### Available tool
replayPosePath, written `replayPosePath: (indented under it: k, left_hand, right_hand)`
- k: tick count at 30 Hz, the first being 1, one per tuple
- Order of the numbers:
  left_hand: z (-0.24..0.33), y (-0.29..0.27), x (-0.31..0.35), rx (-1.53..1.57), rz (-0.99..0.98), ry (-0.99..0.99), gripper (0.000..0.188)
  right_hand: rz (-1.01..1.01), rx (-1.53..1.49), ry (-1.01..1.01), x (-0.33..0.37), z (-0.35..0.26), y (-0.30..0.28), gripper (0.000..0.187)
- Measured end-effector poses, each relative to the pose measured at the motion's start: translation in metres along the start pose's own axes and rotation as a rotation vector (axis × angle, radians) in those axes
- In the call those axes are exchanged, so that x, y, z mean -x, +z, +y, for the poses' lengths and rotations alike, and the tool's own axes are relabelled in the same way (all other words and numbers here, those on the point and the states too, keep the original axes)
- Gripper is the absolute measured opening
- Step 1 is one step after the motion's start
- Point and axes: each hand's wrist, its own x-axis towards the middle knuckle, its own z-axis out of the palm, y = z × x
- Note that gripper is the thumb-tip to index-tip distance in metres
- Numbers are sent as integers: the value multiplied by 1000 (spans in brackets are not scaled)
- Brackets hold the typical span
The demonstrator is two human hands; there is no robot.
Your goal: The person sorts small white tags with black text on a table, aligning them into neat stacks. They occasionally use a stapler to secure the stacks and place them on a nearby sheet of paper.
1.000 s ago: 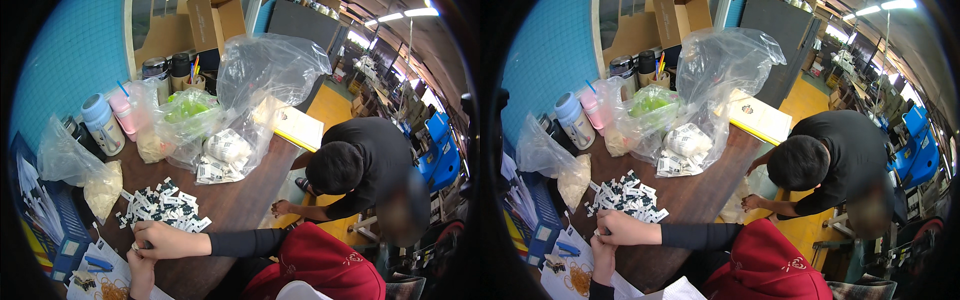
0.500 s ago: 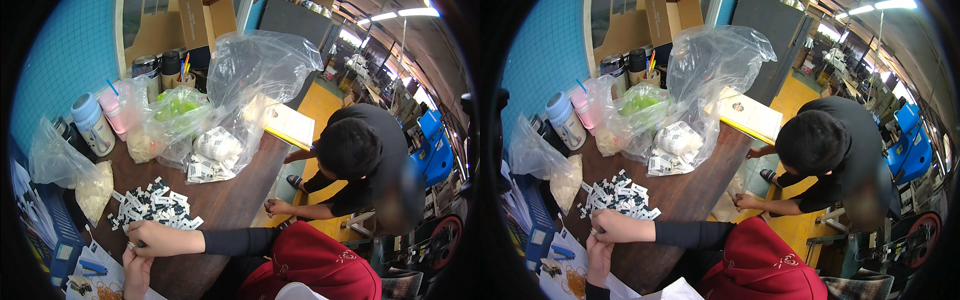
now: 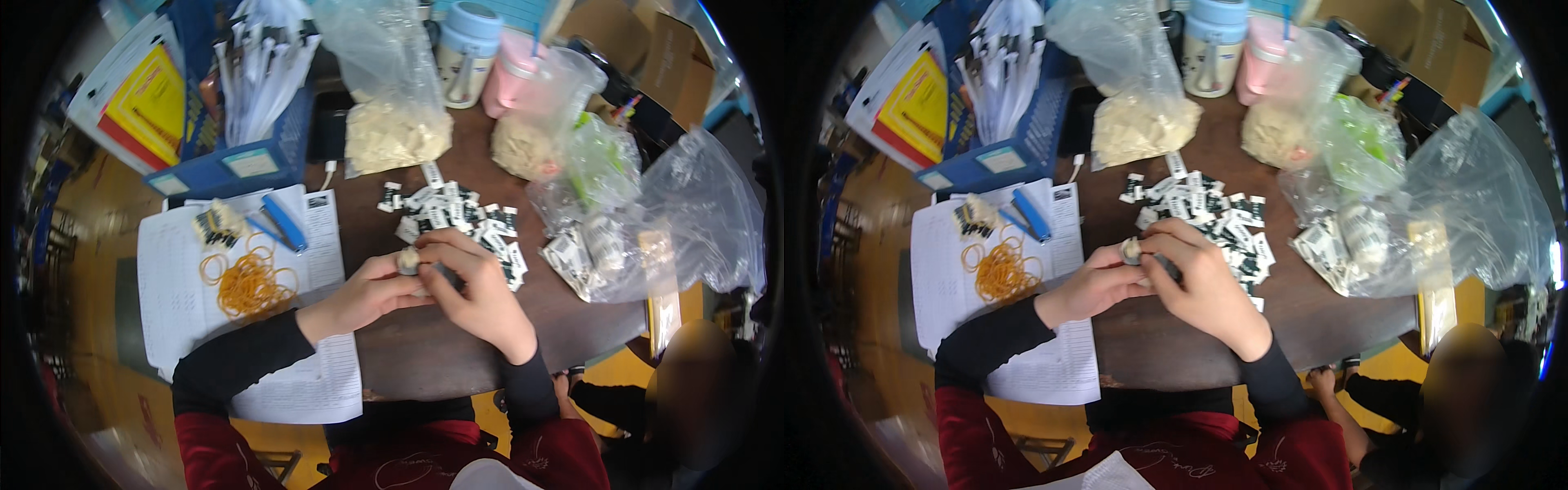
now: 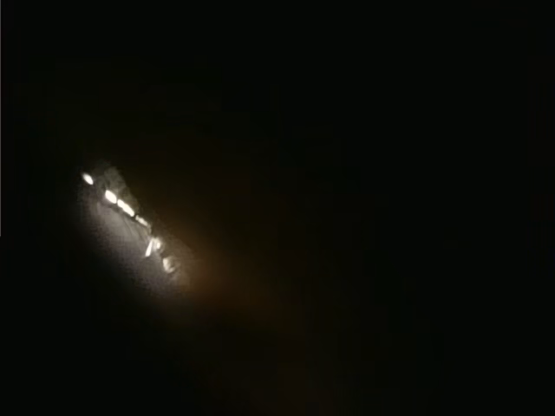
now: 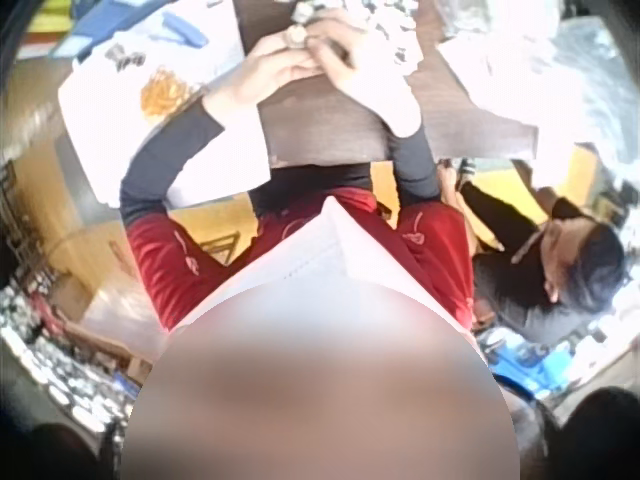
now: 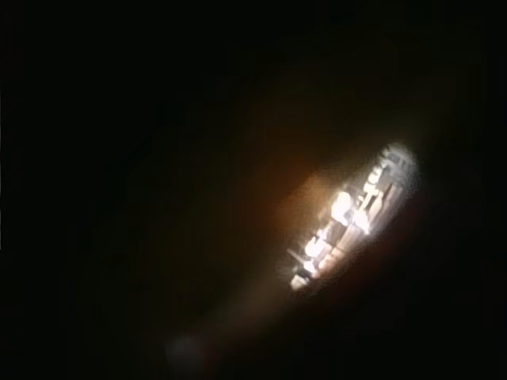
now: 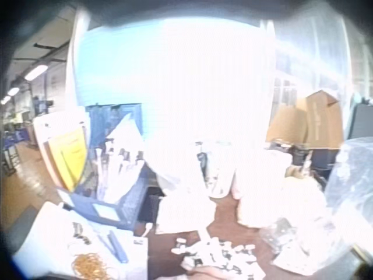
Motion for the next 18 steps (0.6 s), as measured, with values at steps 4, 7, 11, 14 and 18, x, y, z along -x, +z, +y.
replayPosePath:
  k: [4,7,11,14,18]
  left_hand:
    - [6,6,-1,-20,-14,-22,27]
    - [8,7,0,-10,-40,-15,36]
    - [9,7,2,-27,-47,-9,41]
    - [8,6,2,-14,-73,17,40]
    - [8,6,2,-40,-98,44,39]
  right_hand:
    - [-19,13,25,-2,-5,-2,15]
    - [-1,27,24,-2,-6,-3,13]
    - [9,16,18,-1,-8,-3,13]
    - [21,13,5,-1,-8,-3,13]
    - [32,5,-12,-1,-8,-2,13]
